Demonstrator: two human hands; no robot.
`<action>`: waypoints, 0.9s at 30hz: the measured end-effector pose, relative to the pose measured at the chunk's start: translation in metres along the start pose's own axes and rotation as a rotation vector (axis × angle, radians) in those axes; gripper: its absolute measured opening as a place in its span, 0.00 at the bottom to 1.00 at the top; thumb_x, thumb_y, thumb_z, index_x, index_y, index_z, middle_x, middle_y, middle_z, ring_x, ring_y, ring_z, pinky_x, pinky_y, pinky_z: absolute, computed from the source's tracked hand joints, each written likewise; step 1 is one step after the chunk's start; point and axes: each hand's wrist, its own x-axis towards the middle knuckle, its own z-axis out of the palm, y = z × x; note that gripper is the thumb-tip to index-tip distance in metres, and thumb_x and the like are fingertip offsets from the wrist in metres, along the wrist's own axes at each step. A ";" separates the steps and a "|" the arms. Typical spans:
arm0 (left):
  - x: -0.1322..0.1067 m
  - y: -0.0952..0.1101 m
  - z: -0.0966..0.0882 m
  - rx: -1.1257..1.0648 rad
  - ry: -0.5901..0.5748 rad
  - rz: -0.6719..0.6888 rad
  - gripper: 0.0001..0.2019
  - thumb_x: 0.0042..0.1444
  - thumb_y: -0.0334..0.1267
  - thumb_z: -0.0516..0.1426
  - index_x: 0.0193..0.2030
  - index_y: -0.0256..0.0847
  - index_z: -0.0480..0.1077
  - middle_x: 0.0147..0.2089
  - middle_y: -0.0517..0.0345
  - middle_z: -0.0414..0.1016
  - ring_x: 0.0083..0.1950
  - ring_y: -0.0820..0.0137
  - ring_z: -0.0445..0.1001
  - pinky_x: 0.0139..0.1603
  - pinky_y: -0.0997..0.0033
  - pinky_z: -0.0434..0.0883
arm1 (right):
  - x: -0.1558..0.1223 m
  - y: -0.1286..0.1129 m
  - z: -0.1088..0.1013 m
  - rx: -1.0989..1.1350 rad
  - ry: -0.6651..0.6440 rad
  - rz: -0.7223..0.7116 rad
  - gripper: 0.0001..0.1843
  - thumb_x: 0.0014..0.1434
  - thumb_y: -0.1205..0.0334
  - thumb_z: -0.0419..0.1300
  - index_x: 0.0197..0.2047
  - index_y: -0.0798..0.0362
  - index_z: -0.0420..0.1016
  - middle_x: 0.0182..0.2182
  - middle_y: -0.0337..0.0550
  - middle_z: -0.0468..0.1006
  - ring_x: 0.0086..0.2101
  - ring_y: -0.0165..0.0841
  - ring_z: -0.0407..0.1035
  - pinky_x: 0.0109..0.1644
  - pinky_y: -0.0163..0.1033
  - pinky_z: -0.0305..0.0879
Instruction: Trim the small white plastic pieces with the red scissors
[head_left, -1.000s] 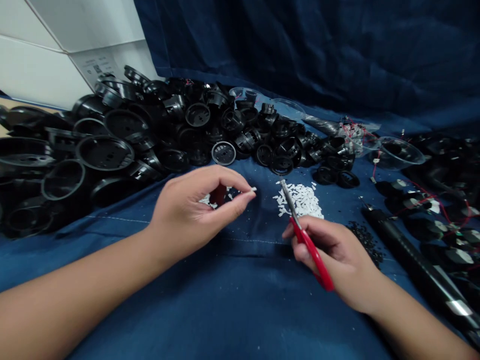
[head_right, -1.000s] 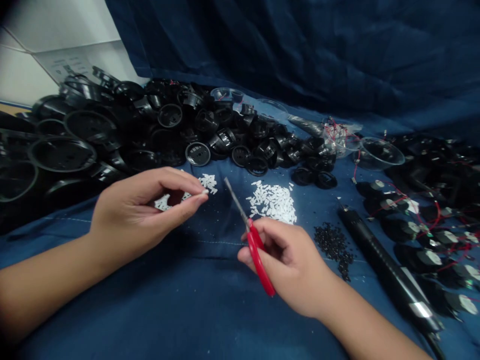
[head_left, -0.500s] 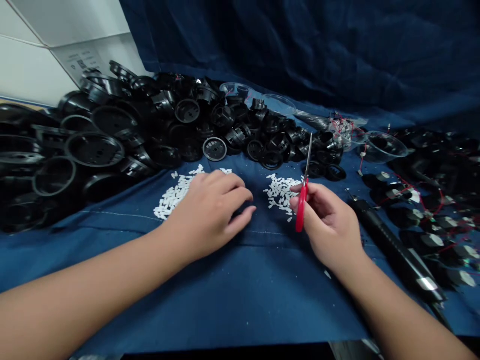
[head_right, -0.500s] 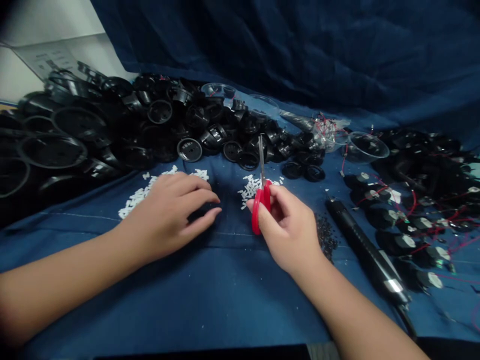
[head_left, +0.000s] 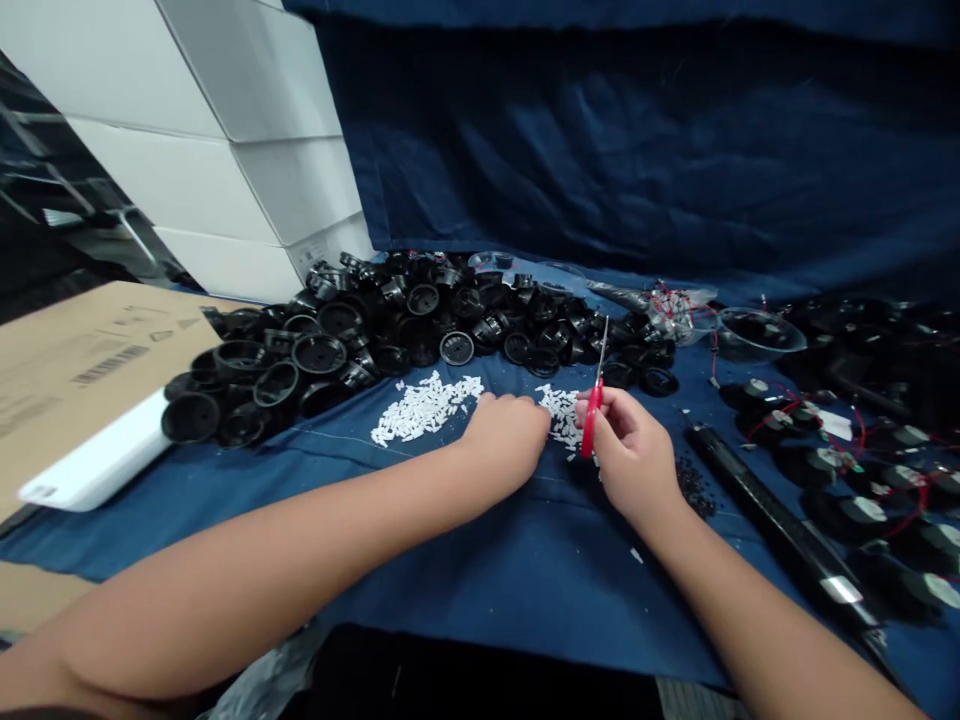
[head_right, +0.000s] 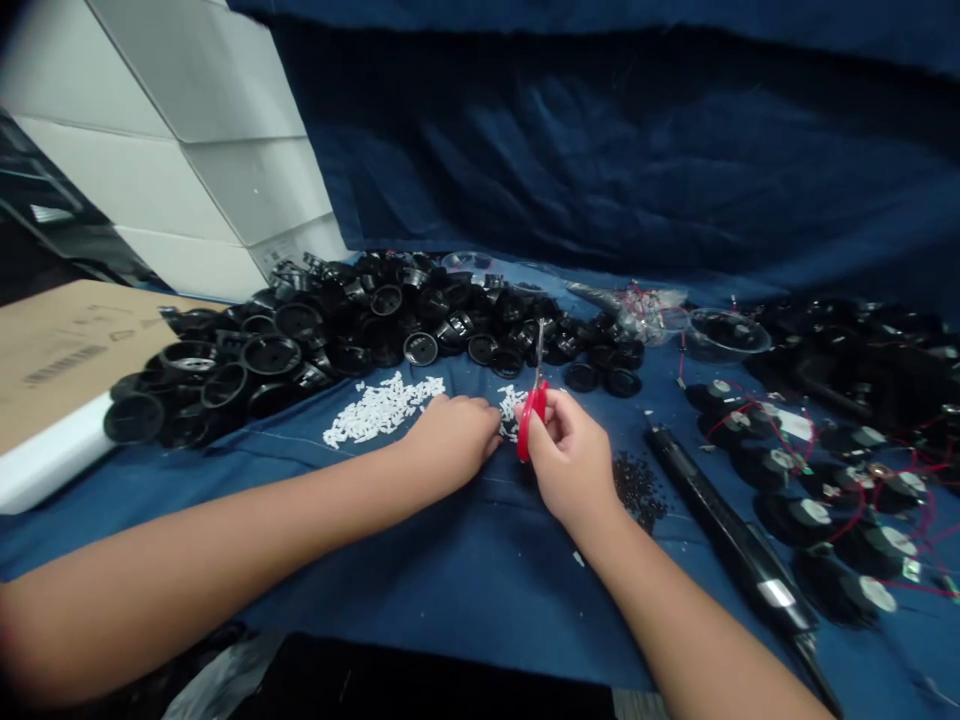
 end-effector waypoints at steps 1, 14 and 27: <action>0.000 0.001 0.000 0.004 -0.010 0.008 0.08 0.66 0.30 0.56 0.41 0.36 0.78 0.43 0.47 0.79 0.47 0.49 0.80 0.50 0.46 0.76 | -0.001 0.000 0.000 -0.005 -0.002 -0.001 0.19 0.67 0.44 0.63 0.48 0.53 0.79 0.32 0.40 0.78 0.30 0.32 0.68 0.32 0.36 0.64; -0.025 -0.050 0.003 -0.227 0.191 0.156 0.02 0.65 0.35 0.58 0.42 0.41 0.73 0.38 0.59 0.78 0.38 0.67 0.78 0.37 0.69 0.72 | -0.005 -0.002 0.002 -0.019 -0.133 -0.038 0.16 0.70 0.47 0.61 0.41 0.52 0.76 0.31 0.38 0.75 0.30 0.31 0.67 0.34 0.35 0.63; -0.049 -0.080 0.021 -0.930 0.699 0.016 0.02 0.69 0.35 0.59 0.46 0.41 0.73 0.38 0.60 0.79 0.36 0.74 0.76 0.36 0.75 0.72 | -0.022 -0.011 0.009 -0.018 -0.620 0.053 0.12 0.66 0.53 0.66 0.40 0.51 0.71 0.29 0.36 0.70 0.27 0.28 0.60 0.30 0.35 0.55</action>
